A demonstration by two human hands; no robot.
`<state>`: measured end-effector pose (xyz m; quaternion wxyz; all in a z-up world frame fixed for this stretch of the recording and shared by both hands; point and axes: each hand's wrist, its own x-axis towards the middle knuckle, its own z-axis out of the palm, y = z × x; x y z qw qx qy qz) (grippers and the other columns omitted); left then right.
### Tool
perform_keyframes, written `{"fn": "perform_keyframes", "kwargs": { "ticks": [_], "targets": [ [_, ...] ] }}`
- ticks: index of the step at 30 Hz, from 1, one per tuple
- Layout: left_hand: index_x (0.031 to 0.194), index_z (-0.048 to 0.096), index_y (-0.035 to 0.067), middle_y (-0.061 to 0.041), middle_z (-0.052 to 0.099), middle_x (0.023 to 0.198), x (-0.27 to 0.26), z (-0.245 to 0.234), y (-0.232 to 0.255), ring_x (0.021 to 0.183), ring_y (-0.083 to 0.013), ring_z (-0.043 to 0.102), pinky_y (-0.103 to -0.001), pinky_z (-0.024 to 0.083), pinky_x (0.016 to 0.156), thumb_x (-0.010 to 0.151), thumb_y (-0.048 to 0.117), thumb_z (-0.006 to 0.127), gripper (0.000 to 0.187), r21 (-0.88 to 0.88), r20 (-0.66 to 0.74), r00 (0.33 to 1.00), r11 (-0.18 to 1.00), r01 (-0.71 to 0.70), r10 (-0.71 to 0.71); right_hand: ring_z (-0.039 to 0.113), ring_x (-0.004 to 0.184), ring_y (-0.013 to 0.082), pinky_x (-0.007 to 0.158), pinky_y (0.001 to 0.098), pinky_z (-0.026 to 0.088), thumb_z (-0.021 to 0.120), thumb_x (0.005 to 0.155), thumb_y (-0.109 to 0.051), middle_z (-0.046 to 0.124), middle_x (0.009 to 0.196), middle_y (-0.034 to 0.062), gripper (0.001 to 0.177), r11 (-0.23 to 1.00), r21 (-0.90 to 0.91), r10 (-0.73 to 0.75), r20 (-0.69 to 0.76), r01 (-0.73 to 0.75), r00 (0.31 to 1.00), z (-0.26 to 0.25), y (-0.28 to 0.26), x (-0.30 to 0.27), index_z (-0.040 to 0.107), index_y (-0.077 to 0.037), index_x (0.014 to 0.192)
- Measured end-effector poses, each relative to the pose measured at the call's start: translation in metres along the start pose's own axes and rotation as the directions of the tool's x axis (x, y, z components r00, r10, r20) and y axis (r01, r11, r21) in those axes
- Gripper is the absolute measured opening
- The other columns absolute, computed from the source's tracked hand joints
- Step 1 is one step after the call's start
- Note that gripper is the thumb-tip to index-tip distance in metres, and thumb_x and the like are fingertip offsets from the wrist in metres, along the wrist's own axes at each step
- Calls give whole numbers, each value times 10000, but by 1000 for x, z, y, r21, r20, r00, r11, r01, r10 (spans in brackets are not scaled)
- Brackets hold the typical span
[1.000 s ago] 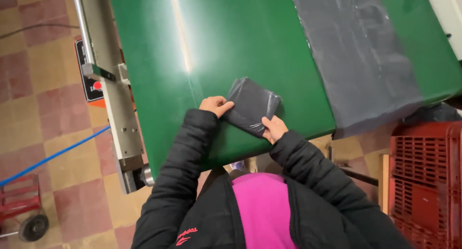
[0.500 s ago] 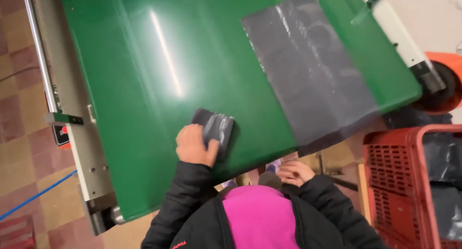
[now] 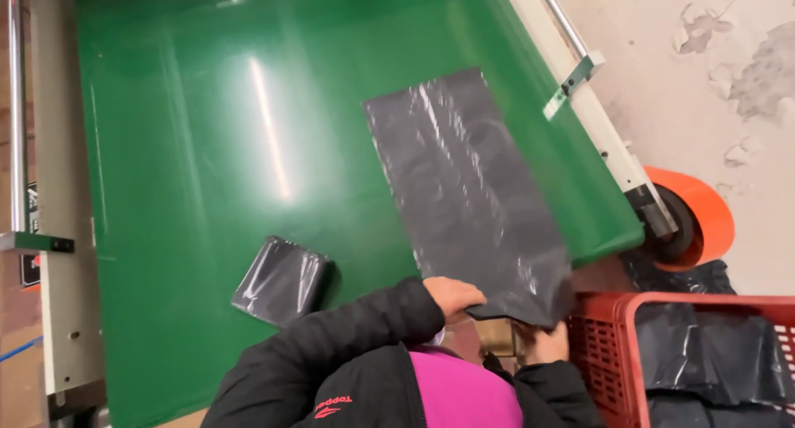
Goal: Folding plastic bags on a conveyor belt and placing them in a red crate.
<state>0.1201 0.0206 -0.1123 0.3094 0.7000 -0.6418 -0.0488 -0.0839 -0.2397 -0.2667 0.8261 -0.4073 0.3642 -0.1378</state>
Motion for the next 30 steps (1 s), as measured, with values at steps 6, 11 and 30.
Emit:
{"fn": "perform_keyframes", "kwargs": {
  "ticks": [6, 11, 30],
  "targets": [
    [1142, 687, 71, -126, 720, 936, 17, -114, 21, 881, -283, 705, -359, 551, 804, 955, 178, 659, 218, -662, 194, 906, 631, 403, -376, 652, 999, 233, 866, 373, 521, 536, 963, -26, 690, 1161, 139, 387, 981, -192, -17, 7, 18, 1000, 2, -128, 73, 545, -163, 1325],
    [1158, 728, 7, -70, 783, 1008, 3, -133, -59, 905, -114, 682, -315, 564, 836, 948, 153, 661, 264, -772, -76, 667, 467, 432, -741, 623, 1122, 198, 1012, 338, 501, 717, 953, 30, 662, 1187, 139, 265, 582, -524, -233, 626, 622, 744, 104, -196, 130, 643, 47, 1206],
    [1092, 703, 54, -217, 732, 966, 9, -114, -216, 920, -421, 682, -496, 530, 819, 958, 411, 667, 383, -342, -273, 200, 290, 894, -941, 585, 1045, 368, 900, 469, 461, 903, 687, -347, 661, 1074, 151, 614, -395, -449, 67, 856, 801, 513, 368, -174, 323, 631, -76, 1167]
  ]
}}
